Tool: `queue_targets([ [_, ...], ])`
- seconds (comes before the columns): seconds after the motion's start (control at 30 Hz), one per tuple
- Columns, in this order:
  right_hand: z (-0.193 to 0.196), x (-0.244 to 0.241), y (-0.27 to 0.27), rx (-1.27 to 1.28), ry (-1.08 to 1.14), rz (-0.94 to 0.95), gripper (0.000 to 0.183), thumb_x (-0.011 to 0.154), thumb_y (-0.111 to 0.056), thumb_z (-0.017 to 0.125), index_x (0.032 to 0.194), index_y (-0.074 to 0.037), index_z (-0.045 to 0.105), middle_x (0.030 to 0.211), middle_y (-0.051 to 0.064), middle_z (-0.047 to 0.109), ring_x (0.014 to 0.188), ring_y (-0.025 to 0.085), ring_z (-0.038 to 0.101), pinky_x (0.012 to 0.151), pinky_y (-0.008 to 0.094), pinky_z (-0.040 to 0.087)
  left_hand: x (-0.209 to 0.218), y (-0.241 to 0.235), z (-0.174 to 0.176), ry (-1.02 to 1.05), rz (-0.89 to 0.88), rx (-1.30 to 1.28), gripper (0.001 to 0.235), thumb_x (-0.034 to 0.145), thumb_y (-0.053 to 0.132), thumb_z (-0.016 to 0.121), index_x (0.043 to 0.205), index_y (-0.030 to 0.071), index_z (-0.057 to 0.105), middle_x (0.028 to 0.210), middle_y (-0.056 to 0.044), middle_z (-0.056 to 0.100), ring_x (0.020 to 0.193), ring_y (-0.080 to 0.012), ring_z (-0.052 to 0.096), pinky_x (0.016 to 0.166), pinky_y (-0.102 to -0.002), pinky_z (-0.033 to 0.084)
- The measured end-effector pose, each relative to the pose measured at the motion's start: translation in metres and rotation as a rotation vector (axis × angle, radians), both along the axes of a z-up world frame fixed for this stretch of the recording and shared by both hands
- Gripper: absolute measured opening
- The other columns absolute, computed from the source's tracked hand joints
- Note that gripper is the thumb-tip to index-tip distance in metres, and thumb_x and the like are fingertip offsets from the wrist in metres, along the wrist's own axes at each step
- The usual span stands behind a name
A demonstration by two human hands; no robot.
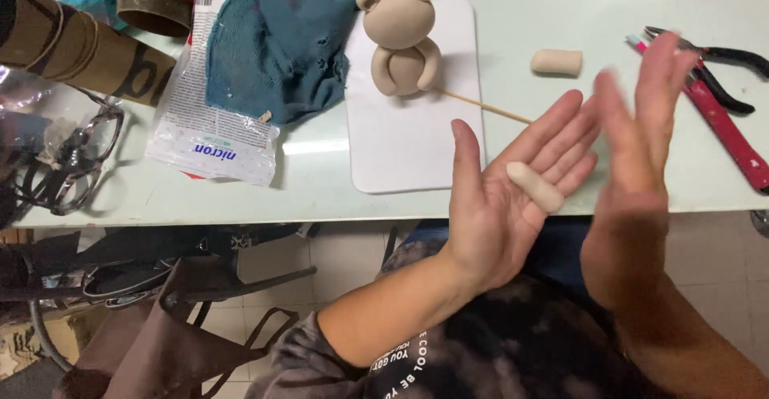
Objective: Sculpting a small bear figure from clay by rolling small pieces for limbs and features and attaching them to the body.
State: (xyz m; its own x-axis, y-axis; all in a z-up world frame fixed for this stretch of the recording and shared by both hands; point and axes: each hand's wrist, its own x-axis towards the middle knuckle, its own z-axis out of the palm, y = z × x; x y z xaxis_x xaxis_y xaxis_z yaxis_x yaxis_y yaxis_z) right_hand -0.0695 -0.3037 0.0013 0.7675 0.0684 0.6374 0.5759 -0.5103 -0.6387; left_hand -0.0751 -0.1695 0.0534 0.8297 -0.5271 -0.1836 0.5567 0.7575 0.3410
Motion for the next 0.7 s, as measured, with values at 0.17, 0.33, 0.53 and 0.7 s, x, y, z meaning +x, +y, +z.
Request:
queue_targets([
  [0.17,0.017,-0.05,0.024,-0.242,0.092,-0.166,0.032,0.089,-0.025,0.055,0.108,0.0,0.058,0.121,0.023,0.049,0.117,0.039,0.052,0.103,0.047,0.043,-0.009,0.0,-0.008,-0.322,0.149,0.104,0.078,0.09,0.06,0.007,0.141,0.005,0.025,0.151,-0.016,0.02,0.147,-0.0231,0.014,0.126,-0.036,0.005],
  [0.33,0.016,-0.049,0.013,-0.305,0.076,-0.21,0.016,0.094,-0.005,0.064,0.108,-0.002,0.057,0.108,0.018,0.06,0.102,0.035,0.06,0.093,0.044,0.048,-0.001,0.005,-0.007,-0.431,0.175,0.186,0.077,0.089,0.062,0.005,0.144,0.01,0.021,0.155,-0.01,0.016,0.15,-0.021,0.01,0.128,-0.038,0.002],
  [0.53,0.024,-0.059,0.0,-0.427,0.303,-0.135,0.027,0.088,-0.006,0.067,0.114,-0.009,0.064,0.109,0.014,0.052,0.086,0.018,0.058,0.082,0.027,0.048,-0.001,0.015,-0.003,-0.608,0.227,0.38,0.077,0.091,0.064,0.007,0.148,0.013,0.017,0.158,-0.007,0.015,0.156,-0.021,0.008,0.135,-0.043,0.0],
  [0.7,0.044,-0.049,0.012,-0.45,0.233,-0.102,0.02,0.091,-0.008,0.062,0.111,-0.004,0.064,0.11,0.017,0.057,0.099,0.025,0.06,0.093,0.034,0.047,0.002,0.009,-0.011,-0.381,0.121,0.146,0.08,0.087,0.066,0.008,0.148,0.016,0.019,0.155,-0.008,0.021,0.153,-0.0216,0.012,0.129,-0.041,0.004],
])
